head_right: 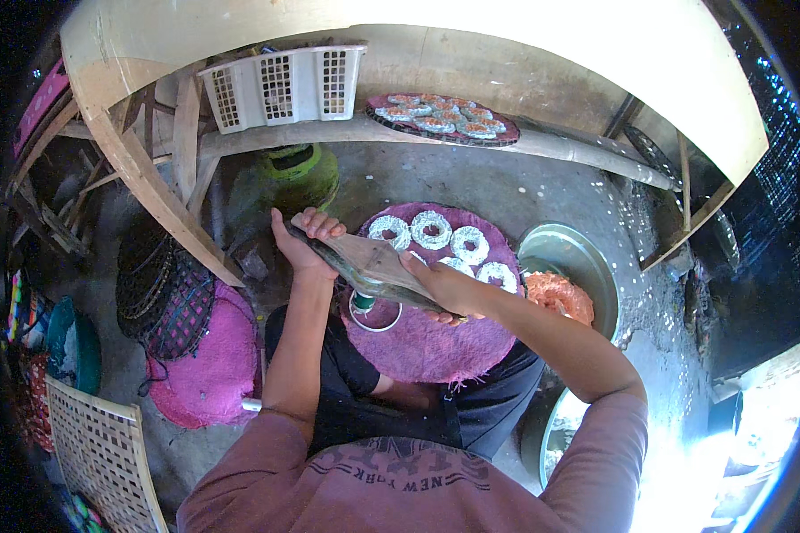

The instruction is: The person uses a wooden mold to form circular sushi rolls by layering white rice and pink filling. They repeatedly fill the mold, press the contents, and release the formed rolls onto a purple mat.

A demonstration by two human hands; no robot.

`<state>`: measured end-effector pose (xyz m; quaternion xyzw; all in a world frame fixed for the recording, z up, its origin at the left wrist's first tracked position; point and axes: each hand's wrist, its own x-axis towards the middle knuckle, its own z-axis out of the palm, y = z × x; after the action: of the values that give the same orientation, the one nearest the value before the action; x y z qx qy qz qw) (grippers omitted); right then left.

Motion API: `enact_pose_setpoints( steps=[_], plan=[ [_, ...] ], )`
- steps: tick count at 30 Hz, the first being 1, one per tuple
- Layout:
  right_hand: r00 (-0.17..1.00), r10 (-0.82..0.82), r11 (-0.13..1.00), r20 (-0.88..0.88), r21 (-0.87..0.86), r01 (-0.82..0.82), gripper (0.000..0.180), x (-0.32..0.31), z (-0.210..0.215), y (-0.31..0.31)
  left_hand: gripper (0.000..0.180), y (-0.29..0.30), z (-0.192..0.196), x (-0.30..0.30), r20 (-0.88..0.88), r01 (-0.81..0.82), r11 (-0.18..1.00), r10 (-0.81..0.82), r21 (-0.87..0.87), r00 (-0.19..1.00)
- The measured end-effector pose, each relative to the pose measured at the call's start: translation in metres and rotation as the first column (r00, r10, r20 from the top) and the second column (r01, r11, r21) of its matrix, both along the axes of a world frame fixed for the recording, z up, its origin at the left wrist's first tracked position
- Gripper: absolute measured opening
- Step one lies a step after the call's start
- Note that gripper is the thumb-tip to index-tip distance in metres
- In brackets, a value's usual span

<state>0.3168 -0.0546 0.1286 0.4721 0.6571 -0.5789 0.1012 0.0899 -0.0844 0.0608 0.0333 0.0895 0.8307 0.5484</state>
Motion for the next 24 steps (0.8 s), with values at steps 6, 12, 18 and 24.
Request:
enact_pose_setpoints(
  steps=[6,12,18,24],
  plan=[
    [0.999,-0.037,0.978,0.015,0.208,0.033,0.088,-0.007,-0.008,0.007,0.061,0.017,-0.013,-0.009,0.009,0.032,0.997,-0.033,0.070,0.999],
    [0.992,-0.021,0.942,0.125,0.334,-0.022,0.087,0.012,-0.004,0.014,0.059,0.027,-0.022,0.018,0.134,0.046,0.998,-0.053,0.049,0.990],
    [0.986,-0.042,0.950,0.162,0.311,-0.010,0.088,0.031,-0.008,-0.005,0.059,0.001,-0.016,0.040,0.148,0.030,0.987,-0.007,-0.156,0.989],
    [0.996,-0.084,0.932,-0.021,0.352,0.086,0.086,0.018,-0.033,-0.023,0.060,-0.017,0.003,0.025,0.048,-0.003,0.984,0.012,-0.180,0.999]
  ],
)
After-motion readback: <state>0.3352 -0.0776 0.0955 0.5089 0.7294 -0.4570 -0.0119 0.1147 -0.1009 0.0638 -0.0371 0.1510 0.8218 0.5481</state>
